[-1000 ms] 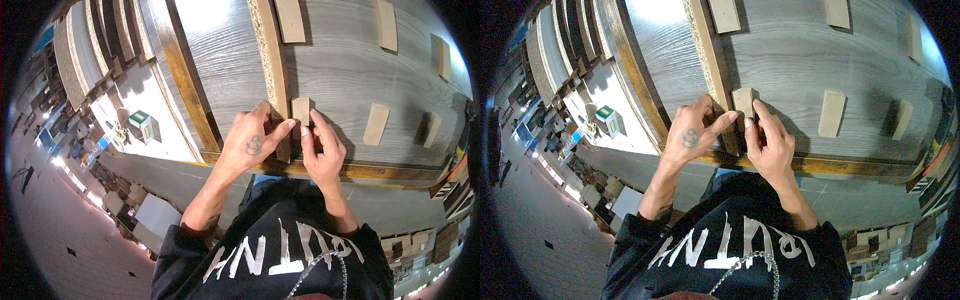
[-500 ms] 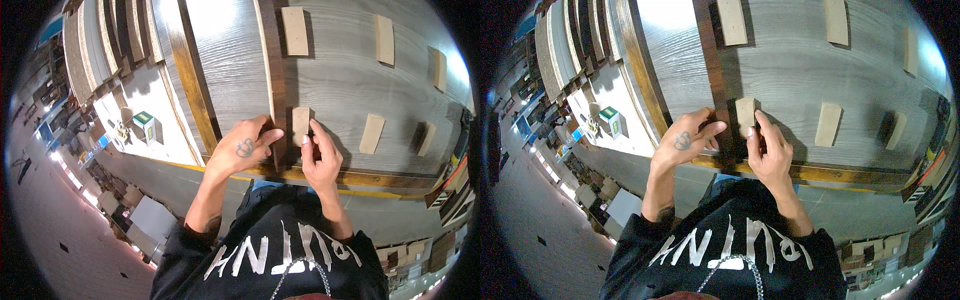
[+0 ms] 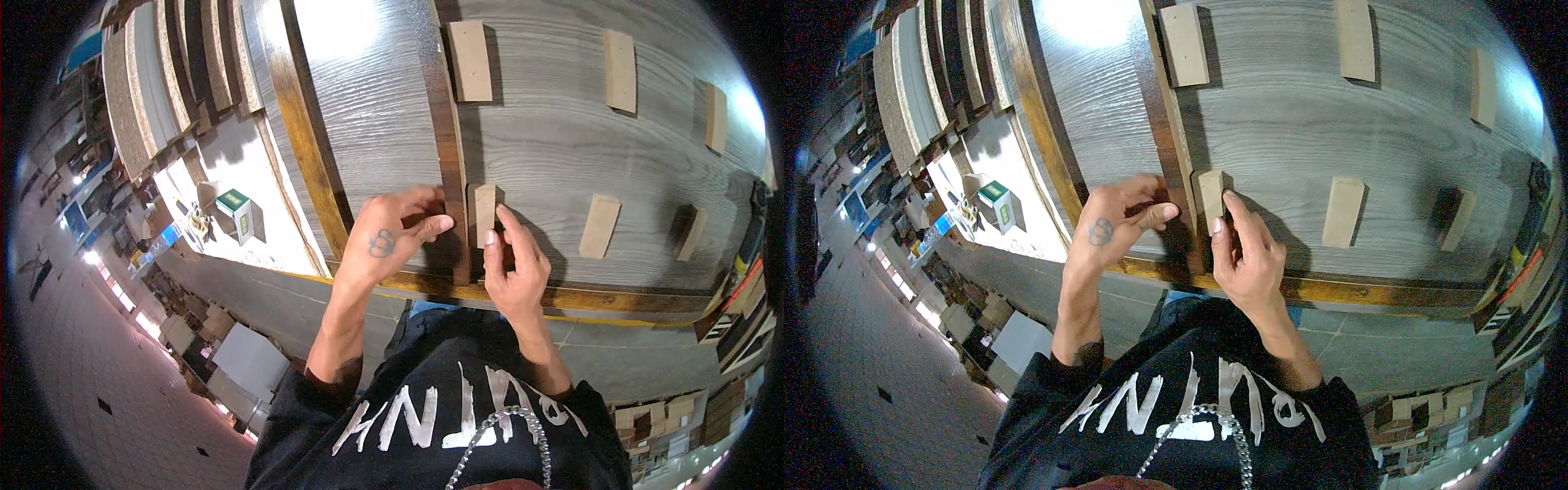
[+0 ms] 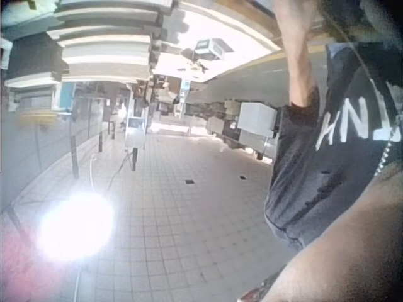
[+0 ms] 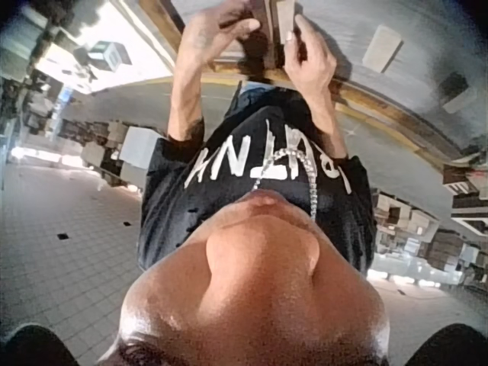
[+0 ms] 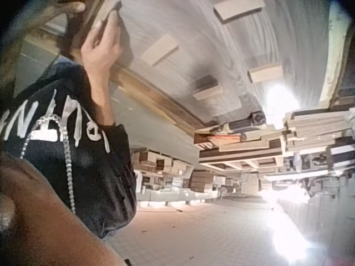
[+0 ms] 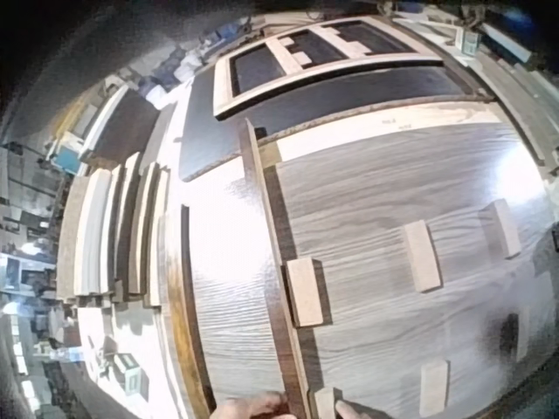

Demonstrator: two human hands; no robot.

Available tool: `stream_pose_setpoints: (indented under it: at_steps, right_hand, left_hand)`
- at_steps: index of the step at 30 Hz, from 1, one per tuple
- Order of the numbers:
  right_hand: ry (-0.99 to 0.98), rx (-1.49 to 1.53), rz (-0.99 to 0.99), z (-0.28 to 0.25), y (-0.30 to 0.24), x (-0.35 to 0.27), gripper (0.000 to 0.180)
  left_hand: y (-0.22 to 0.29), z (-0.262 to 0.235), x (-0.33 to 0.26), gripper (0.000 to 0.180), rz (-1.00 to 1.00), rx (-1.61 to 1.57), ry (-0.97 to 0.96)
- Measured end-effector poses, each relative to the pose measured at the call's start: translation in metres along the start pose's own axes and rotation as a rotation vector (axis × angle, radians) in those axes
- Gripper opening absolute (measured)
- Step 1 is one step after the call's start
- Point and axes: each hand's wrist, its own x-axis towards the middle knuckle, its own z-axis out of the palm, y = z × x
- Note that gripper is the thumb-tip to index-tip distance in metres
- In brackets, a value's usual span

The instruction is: Assembling small wooden blocks onto a furniture panel using a hammer and a wooden jig.

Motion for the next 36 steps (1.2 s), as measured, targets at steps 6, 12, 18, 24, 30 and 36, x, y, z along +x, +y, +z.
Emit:
stream_pose_setpoints:
  at_steps: [6, 12, 18, 24, 30, 36]
  right_hand:
    - [-0.009, 0.004, 0.001, 0.000, -0.002, 0.000, 0.032]
    - [-0.016, -0.023, 0.001, -0.001, -0.002, 0.001, 0.033]
    - [-0.013, -0.007, 0.006, 0.001, -0.001, 0.000, 0.033]
    - [-0.002, -0.003, 0.016, 0.002, -0.002, 0.000, 0.032]
    - [0.040, 0.084, 0.122, 0.001, 0.004, -0.010, 0.025]
    - [0.109, 0.197, 0.164, 0.002, 0.004, -0.013, 0.025]
  left_hand:
    - [0.008, 0.022, 0.003, 0.075, 0.323, 0.208, 0.324]
    - [0.005, 0.025, 0.006, 0.076, 0.332, 0.161, 0.318]
    - [0.002, 0.025, 0.007, 0.073, 0.336, 0.078, 0.299]
    - [0.004, 0.026, 0.006, 0.070, 0.367, 0.187, 0.312]
    - [0.003, 0.016, 0.001, 0.066, 0.282, 0.162, 0.205]
    - [0.000, 0.019, -0.002, 0.071, 0.206, 0.164, 0.219]
